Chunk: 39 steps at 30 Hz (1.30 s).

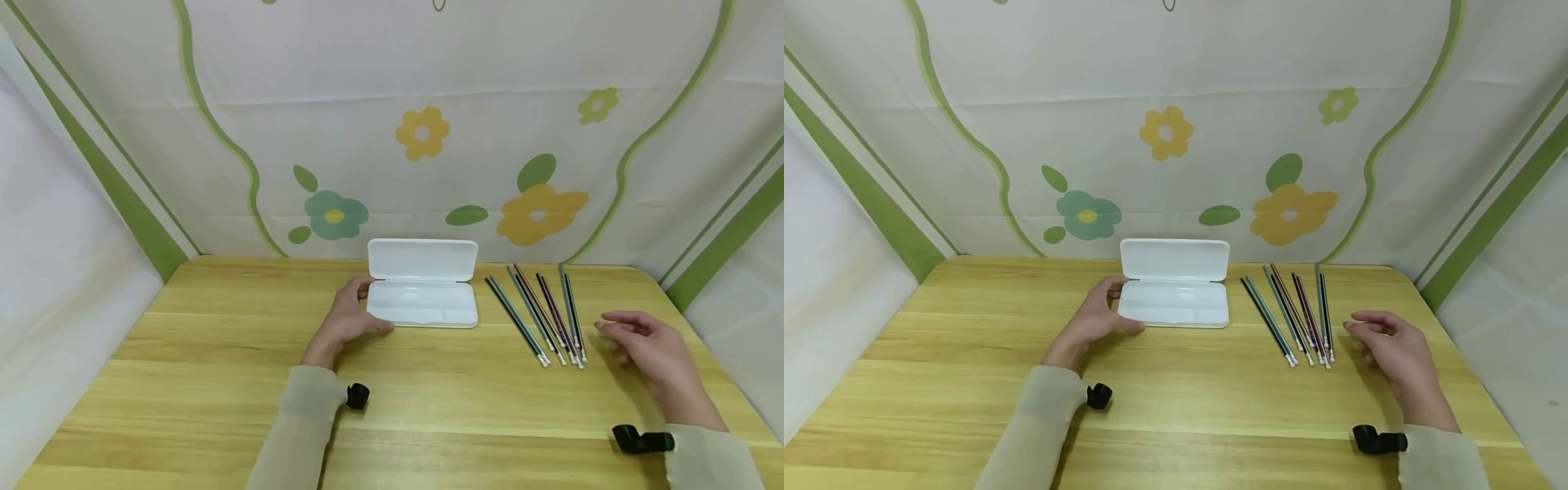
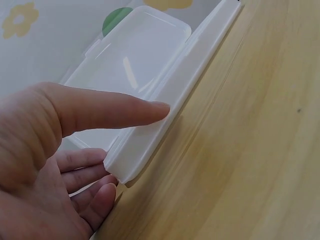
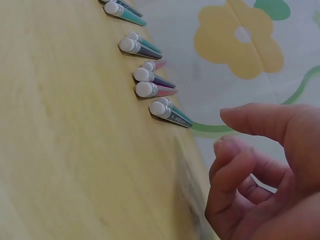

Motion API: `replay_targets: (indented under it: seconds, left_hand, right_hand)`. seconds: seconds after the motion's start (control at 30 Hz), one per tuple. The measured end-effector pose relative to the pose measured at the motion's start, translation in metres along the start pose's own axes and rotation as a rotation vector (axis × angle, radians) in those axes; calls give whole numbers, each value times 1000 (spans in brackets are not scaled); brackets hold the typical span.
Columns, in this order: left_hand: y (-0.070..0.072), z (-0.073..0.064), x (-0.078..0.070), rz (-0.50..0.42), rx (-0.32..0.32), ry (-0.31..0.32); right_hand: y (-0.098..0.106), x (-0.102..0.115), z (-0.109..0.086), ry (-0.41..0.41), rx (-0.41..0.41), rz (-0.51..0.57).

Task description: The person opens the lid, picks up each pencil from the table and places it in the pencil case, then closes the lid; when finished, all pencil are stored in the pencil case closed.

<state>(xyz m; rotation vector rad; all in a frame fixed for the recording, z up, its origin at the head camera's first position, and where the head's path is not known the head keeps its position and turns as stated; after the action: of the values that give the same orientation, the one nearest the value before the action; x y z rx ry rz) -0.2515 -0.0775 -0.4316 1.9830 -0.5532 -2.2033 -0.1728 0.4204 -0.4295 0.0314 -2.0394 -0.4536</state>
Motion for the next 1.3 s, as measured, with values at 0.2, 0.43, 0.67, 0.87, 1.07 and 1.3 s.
replay_targets:
  seconds: [0.2, 0.43, 0.67, 0.87, 1.07, 1.3]
  left_hand:
    - [0, 0, 1, 11, -7, -6]
    - [1, -1, 2, 25, -4, -5]
    - [0, -2, 1, 37, 0, -12]
    - [1, -3, -1, 37, -1, -19]
    - [1, -4, -1, 46, 3, -20]
    - [1, -4, 1, 52, 4, -22]
  right_hand:
    - [-3, -3, 3, -12, 6, -31]
    - [-8, -4, 2, -13, 12, -128]
    - [-9, -5, 3, -29, 18, -144]
    - [-13, -7, 3, -45, 27, -181]
    - [-16, -7, 2, -43, 28, -216]
    - [-18, -3, 0, -43, 34, -279]
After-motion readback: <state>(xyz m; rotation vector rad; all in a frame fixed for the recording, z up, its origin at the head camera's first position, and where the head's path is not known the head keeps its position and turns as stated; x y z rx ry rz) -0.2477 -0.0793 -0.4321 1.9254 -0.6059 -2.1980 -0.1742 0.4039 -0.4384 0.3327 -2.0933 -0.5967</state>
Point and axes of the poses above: each hand's wrist, its own z-axis towards the middle knuckle, its own y-axis out of the back of the hand, x = y × z, the point moved 6 cm from there along z, towards the middle knuckle, and after that the axes turned 13 degrees about -y, right-handed, at the moved point
